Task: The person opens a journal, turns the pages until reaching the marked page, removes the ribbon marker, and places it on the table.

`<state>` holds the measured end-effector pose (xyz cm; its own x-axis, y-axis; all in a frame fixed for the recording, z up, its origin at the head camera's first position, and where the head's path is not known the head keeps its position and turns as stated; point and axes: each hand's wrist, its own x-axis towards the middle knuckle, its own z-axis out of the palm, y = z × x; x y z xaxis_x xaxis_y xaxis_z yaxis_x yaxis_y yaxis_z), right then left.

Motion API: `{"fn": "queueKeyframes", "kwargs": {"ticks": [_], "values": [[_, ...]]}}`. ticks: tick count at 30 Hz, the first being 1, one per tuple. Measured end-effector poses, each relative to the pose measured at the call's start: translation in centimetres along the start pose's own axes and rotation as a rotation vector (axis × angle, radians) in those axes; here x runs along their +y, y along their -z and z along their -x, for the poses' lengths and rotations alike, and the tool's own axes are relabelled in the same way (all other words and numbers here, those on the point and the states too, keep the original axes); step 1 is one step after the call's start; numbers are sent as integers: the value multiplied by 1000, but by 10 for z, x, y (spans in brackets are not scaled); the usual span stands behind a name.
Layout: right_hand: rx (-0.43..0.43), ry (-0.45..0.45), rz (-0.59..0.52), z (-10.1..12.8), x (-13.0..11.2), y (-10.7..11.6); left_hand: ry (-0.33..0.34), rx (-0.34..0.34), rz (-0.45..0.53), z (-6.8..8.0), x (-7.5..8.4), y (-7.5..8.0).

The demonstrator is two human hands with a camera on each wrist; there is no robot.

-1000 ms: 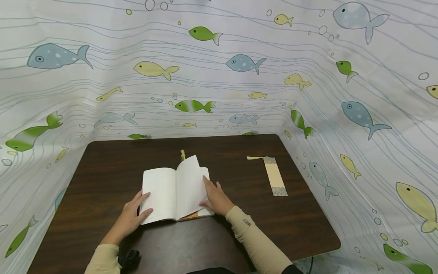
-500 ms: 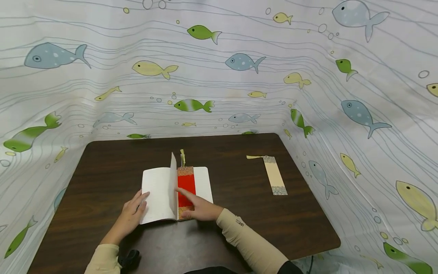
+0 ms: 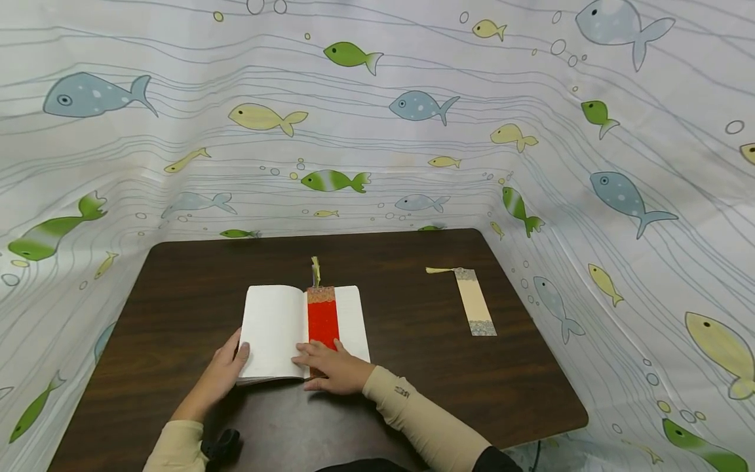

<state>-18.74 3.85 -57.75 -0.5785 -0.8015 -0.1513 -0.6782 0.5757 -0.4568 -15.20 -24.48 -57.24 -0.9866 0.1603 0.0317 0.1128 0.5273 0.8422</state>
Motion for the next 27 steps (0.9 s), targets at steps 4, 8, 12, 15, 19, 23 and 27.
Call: {"fn": "queueKeyframes", "kwargs": {"ticks": [4,8,12,15,19,23,27], "values": [[112,-17,24,0,-1,1,53,-33,-92,-2,-3,-1],[297,-70,73,-2,-1,3,62,-57,-118,-2,-6,-2],[402,-164,190,-4,1,2,39,-61,-122,-3,-7,-3],[388,-263,273,-4,4,0,17,-56,-140,-2,-7,-3],[354,-441,312,-2,9,-1,-3,-49,-153,-2,-6,-4],[346,-594,241,4,19,3,3,-54,-157,-1,-5,-4],[377,-647,90,12,36,7,5,-57,-159,0,-7,-4]]}}
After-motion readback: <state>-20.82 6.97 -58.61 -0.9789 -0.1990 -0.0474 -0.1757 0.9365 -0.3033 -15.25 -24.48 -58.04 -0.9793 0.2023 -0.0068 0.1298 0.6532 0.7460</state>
